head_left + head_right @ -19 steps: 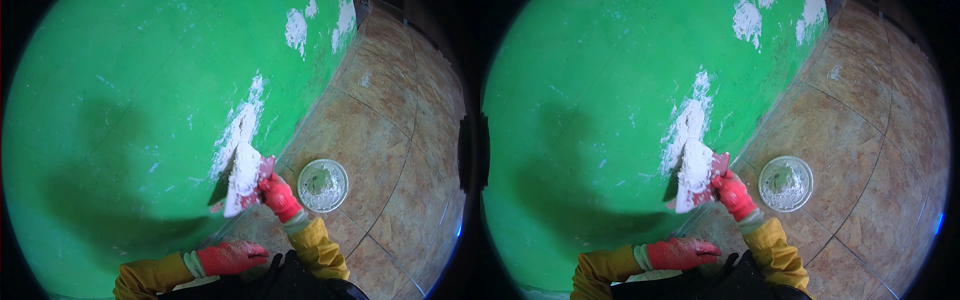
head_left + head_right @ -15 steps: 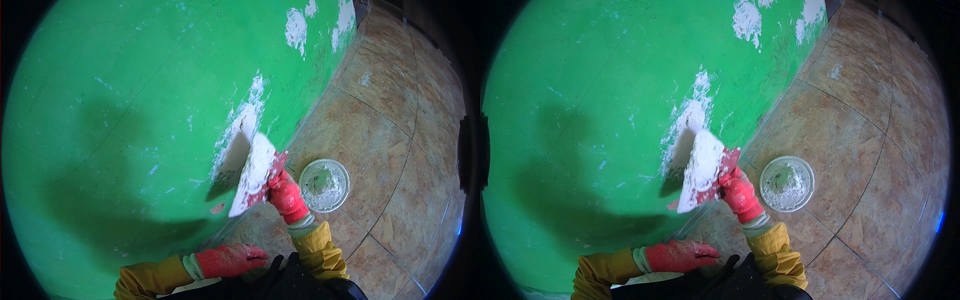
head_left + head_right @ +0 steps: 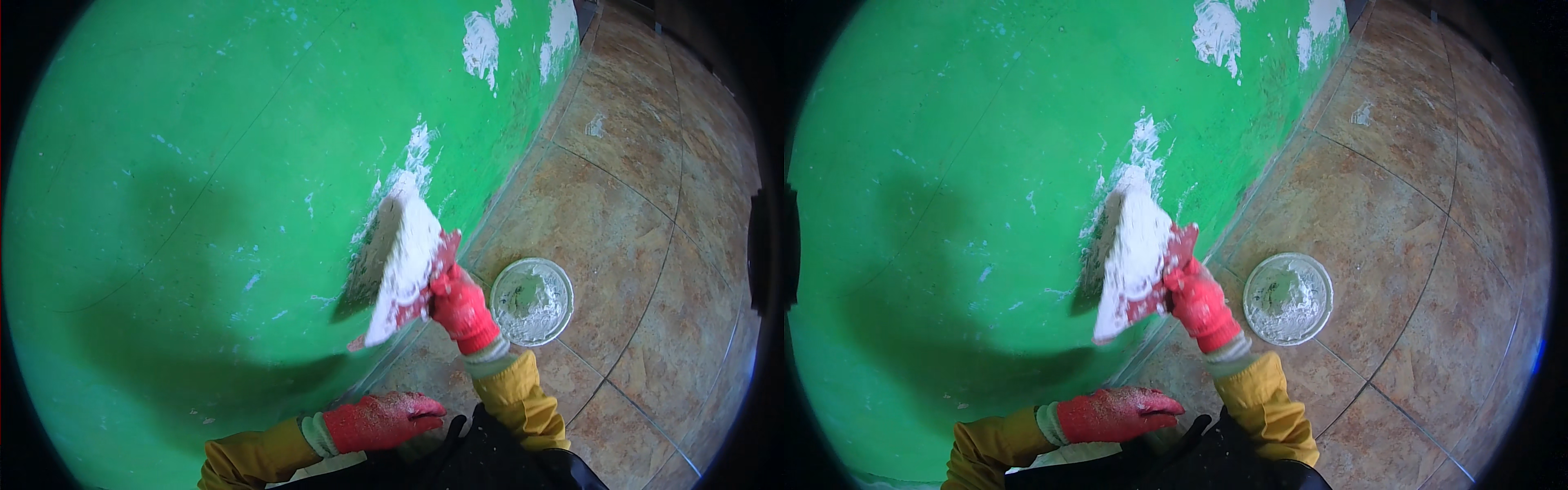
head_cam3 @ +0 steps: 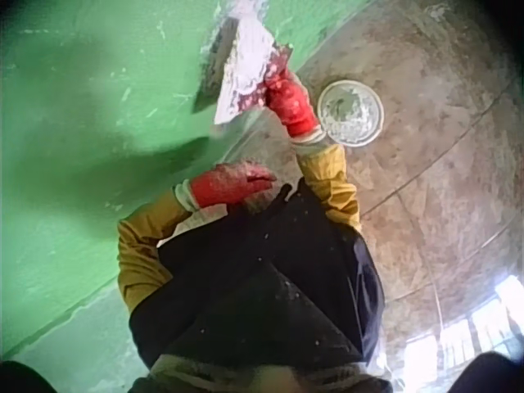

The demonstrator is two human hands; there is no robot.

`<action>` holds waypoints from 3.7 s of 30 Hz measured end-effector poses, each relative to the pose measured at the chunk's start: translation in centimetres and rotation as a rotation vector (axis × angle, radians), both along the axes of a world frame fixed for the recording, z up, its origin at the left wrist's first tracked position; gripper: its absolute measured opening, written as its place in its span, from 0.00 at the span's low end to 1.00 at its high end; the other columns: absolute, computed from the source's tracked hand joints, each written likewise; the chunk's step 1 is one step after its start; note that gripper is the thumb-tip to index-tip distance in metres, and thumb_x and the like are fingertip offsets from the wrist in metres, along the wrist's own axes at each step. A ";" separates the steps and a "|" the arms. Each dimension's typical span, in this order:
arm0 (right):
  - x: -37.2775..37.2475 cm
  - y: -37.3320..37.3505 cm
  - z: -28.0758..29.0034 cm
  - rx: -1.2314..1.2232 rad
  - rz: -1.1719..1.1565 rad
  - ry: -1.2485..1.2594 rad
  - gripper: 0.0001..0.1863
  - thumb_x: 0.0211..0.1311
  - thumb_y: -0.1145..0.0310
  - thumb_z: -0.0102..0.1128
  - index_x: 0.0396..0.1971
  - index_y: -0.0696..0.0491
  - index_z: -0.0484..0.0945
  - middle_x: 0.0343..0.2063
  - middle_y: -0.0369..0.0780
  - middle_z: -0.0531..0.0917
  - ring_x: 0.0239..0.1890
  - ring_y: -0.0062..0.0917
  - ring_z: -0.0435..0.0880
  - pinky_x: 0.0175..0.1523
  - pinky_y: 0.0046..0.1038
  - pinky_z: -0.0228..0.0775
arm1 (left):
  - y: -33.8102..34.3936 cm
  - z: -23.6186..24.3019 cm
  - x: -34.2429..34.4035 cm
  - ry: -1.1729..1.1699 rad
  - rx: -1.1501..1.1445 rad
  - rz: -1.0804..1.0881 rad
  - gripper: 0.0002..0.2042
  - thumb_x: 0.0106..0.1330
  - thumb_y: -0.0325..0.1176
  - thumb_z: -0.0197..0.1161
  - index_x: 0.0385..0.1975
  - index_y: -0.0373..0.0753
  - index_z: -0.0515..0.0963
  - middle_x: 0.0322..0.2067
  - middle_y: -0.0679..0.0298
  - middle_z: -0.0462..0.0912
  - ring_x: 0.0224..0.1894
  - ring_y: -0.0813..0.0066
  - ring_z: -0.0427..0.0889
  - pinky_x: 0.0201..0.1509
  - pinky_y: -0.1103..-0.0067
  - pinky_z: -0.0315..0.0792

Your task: The person applies putty onto damaged spots on a wall using a putty knife and scrapes putty from a container lid.

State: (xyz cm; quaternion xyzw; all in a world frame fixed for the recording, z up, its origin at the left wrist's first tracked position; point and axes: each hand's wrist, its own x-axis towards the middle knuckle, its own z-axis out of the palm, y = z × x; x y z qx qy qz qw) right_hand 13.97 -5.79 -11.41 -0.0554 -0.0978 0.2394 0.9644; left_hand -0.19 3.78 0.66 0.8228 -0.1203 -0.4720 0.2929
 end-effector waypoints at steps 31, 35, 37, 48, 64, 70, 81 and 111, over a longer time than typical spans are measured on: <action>0.5 2.2 -3.0 -0.391 0.045 0.075 0.23 0.59 0.75 0.49 0.56 0.54 0.63 0.43 0.37 0.77 0.42 0.25 0.76 0.47 0.27 0.69 | -0.5 2.8 0.3 -0.281 -0.012 -0.104 0.18 0.67 0.43 0.47 0.50 0.39 0.69 0.47 0.56 0.75 0.53 0.59 0.71 0.56 0.70 0.66; -2.9 2.4 -4.6 -0.341 0.153 0.090 0.24 0.58 0.77 0.50 0.56 0.54 0.63 0.42 0.36 0.76 0.41 0.24 0.76 0.47 0.25 0.68 | -0.4 2.3 -0.3 -0.332 -0.109 -0.028 0.15 0.66 0.41 0.51 0.48 0.40 0.71 0.42 0.57 0.77 0.48 0.58 0.74 0.50 0.70 0.69; -4.0 1.1 -5.8 -0.168 0.137 -0.007 0.26 0.56 0.79 0.49 0.57 0.55 0.62 0.43 0.35 0.76 0.42 0.23 0.76 0.49 0.26 0.67 | -0.5 2.5 -0.2 -0.316 -0.102 -0.039 0.16 0.66 0.41 0.50 0.49 0.41 0.71 0.43 0.57 0.77 0.49 0.59 0.74 0.51 0.69 0.69; 1.1 -10.8 3.7 -0.865 -0.482 -0.079 0.13 0.58 0.74 0.57 0.44 0.55 0.76 0.34 0.30 0.80 0.36 0.15 0.76 0.43 0.20 0.67 | -0.5 2.6 -0.5 -0.306 -0.077 -0.053 0.15 0.66 0.40 0.51 0.49 0.41 0.71 0.43 0.57 0.77 0.47 0.60 0.76 0.49 0.72 0.70; 7.2 -4.1 -1.3 -0.664 -0.217 0.003 0.15 0.55 0.77 0.55 0.45 0.56 0.74 0.34 0.33 0.80 0.33 0.19 0.77 0.39 0.21 0.69 | -0.6 1.4 0.6 -0.278 -0.164 -0.067 0.15 0.67 0.40 0.51 0.48 0.38 0.71 0.44 0.56 0.75 0.47 0.60 0.75 0.50 0.73 0.69; 2.5 -6.9 1.6 -0.537 -0.235 0.105 0.15 0.57 0.76 0.53 0.47 0.58 0.72 0.38 0.35 0.80 0.38 0.21 0.78 0.44 0.23 0.70 | -0.5 1.1 0.7 -0.274 -0.154 -0.039 0.16 0.66 0.40 0.51 0.48 0.37 0.71 0.45 0.55 0.75 0.49 0.61 0.74 0.52 0.73 0.68; -3.5 -3.9 10.5 -1.192 -0.829 -0.125 0.16 0.58 0.81 0.47 0.48 0.58 0.71 0.36 0.36 0.81 0.38 0.18 0.76 0.45 0.21 0.67 | -0.3 -4.7 4.2 0.344 -0.853 1.041 0.25 0.67 0.51 0.47 0.55 0.36 0.65 0.50 0.61 0.71 0.51 0.74 0.71 0.53 0.72 0.67; -2.7 4.4 15.2 -1.808 -0.621 -0.431 0.39 0.51 0.71 0.54 0.63 0.57 0.48 0.29 0.56 0.78 0.38 0.49 0.78 0.41 0.38 0.70 | -0.3 -6.6 11.3 0.573 -2.207 0.968 0.17 0.67 0.40 0.44 0.51 0.37 0.68 0.50 0.58 0.72 0.52 0.65 0.71 0.59 0.68 0.61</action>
